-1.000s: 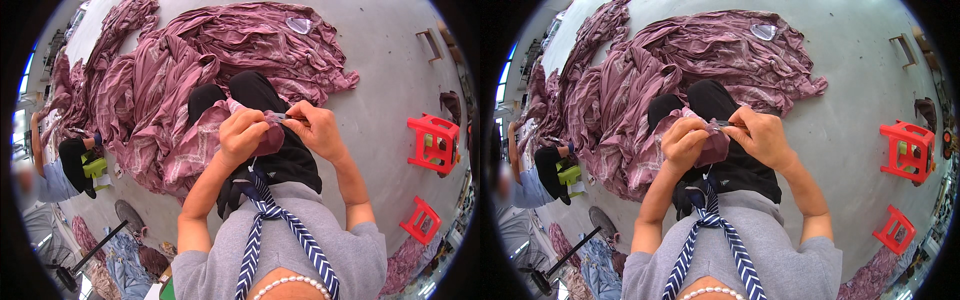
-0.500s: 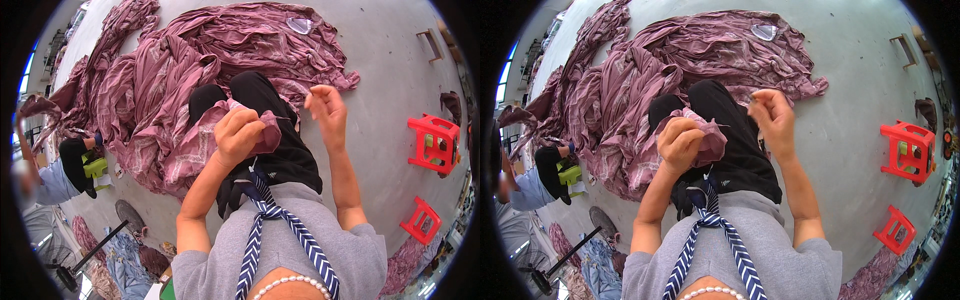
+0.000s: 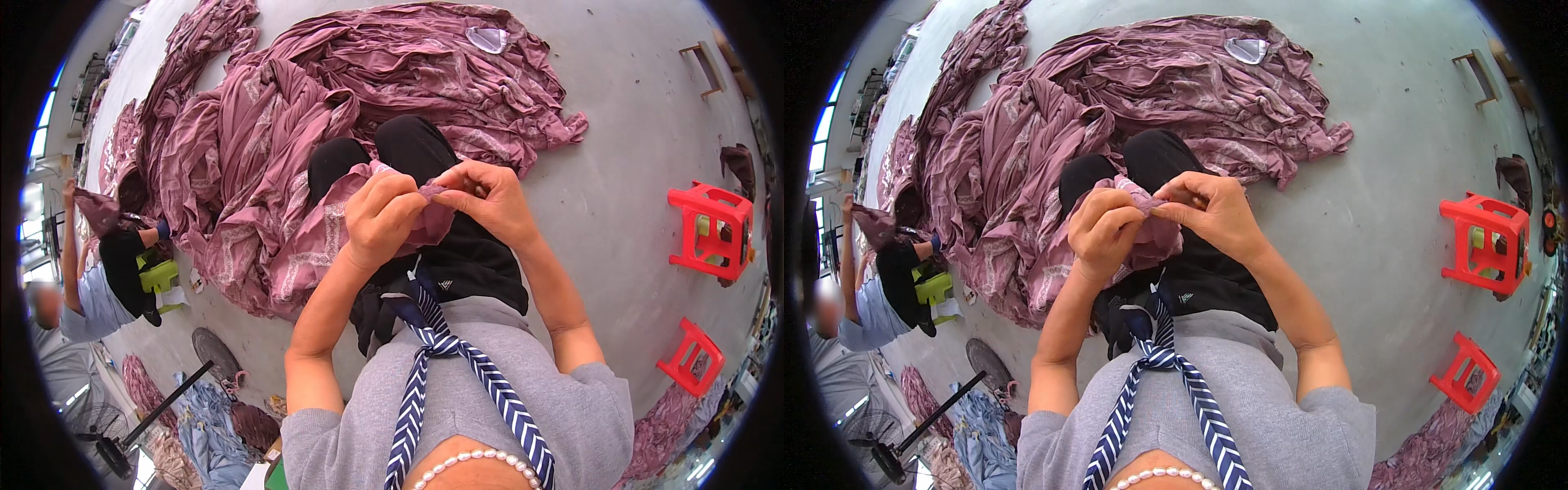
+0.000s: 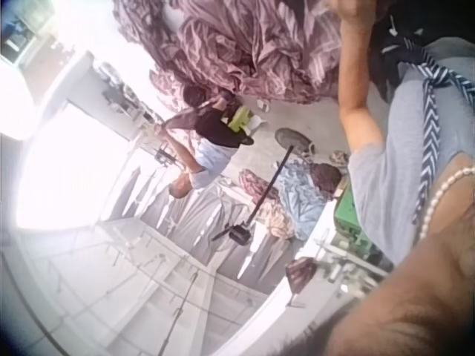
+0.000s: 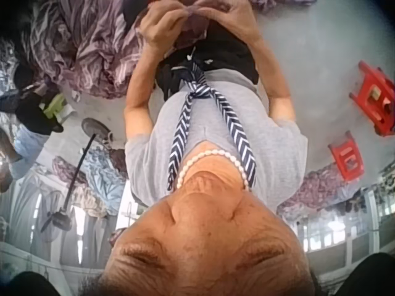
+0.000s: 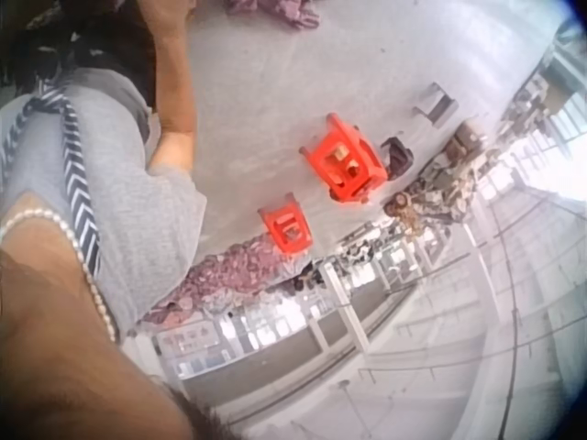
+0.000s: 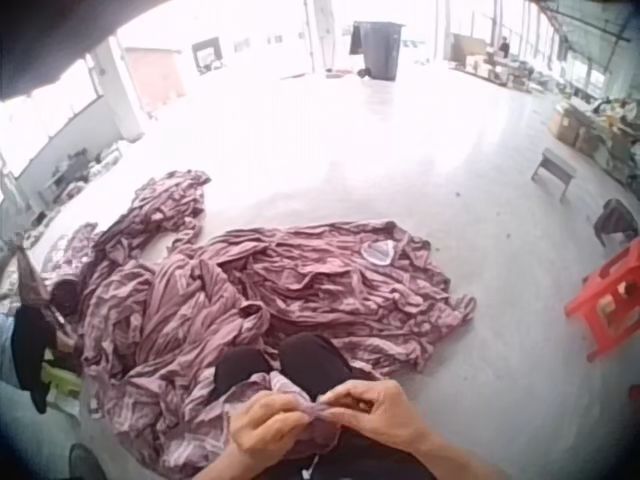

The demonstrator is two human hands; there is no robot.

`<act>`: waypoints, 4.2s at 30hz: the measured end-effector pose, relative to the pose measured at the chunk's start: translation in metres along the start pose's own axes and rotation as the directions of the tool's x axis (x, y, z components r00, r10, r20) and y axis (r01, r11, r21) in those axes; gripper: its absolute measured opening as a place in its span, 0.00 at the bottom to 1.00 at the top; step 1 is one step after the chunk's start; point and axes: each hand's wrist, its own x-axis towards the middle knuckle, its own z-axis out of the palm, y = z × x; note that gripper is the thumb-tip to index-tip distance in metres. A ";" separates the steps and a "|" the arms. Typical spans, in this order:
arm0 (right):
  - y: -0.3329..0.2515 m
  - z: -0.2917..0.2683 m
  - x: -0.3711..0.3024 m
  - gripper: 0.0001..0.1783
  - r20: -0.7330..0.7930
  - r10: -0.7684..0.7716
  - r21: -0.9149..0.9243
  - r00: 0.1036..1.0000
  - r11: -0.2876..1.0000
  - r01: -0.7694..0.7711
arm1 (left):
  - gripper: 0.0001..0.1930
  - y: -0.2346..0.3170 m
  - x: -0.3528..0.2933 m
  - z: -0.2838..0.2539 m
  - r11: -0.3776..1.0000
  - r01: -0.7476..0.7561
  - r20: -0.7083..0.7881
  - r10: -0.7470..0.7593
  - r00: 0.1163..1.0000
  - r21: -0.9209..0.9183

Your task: The person sits on the floor and repeatedly picks up pink fabric pieces from a large pile. They use a small handheld tool to trim or cut small sections of the fabric, then place the pieces back into the pile. The process is repeated multiple times throughout the clip.

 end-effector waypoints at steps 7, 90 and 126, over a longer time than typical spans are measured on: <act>0.009 -0.049 0.016 0.12 -0.519 -0.233 -0.220 0.822 0.966 0.135 | 0.12 -0.005 -0.007 -0.003 0.989 0.149 -0.058 -0.149 0.987 -0.006; 0.267 0.046 0.141 0.45 -0.197 0.373 -0.655 0.907 0.639 -0.405 | 0.08 -0.043 -0.086 -0.071 0.694 0.715 -0.496 -0.595 0.632 0.078; -0.048 0.010 0.144 0.05 0.084 -0.308 0.421 0.948 0.873 0.246 | 0.17 -0.084 0.019 -0.036 0.379 0.625 -0.076 -0.887 0.455 -0.682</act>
